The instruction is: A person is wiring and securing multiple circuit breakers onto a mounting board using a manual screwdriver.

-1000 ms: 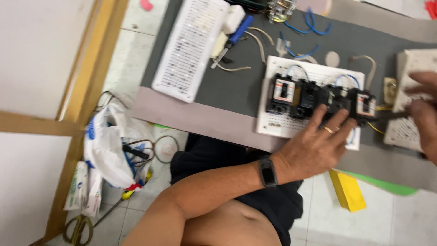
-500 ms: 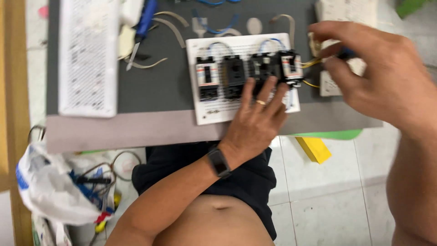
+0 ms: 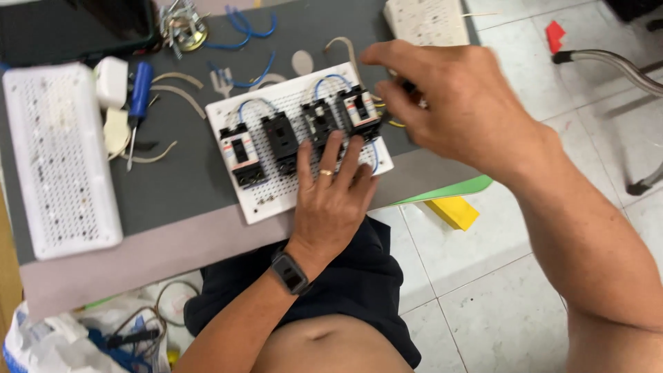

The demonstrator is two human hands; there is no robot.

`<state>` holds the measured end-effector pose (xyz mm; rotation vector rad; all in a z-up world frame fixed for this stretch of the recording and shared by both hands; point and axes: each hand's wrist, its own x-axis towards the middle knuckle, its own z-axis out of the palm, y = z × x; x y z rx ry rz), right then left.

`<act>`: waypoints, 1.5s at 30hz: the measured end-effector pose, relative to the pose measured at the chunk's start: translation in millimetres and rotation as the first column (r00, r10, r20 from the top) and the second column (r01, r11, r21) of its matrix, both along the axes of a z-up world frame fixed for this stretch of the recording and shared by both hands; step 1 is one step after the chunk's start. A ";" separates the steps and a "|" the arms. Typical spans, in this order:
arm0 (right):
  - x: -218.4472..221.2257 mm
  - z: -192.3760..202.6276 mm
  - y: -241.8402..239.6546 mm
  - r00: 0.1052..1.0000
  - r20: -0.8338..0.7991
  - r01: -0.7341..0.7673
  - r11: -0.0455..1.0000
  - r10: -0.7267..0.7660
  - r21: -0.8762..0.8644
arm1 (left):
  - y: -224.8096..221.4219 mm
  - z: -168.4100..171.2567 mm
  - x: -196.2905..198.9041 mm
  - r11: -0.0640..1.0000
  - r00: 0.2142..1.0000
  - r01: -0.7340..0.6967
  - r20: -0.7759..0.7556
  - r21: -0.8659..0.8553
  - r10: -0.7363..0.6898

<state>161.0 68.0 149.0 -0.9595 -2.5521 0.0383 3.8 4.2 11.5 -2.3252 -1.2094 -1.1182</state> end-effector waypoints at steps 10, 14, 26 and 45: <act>-0.4 -3.5 1.6 0.996 0.030 0.080 0.997 -0.080 0.012 | -0.1 -1.4 -1.1 1.000 1.000 -0.009 -0.027 -0.030 0.008; -0.8 6.8 -3.9 1.000 0.011 -0.002 0.973 0.005 -0.232 | -1.6 -4.1 -0.4 0.999 1.000 -0.012 -0.008 -0.039 0.012; -9.6 12.0 -8.7 0.997 0.064 0.064 0.959 -0.048 -0.276 | 0.1 -11.4 0.3 0.999 1.000 -0.006 0.013 -0.054 0.007; 5.0 -6.2 -4.5 0.955 0.216 0.216 0.976 -0.204 -0.032 | -1.8 -8.1 -2.5 0.999 1.000 0.003 0.029 -0.037 -0.002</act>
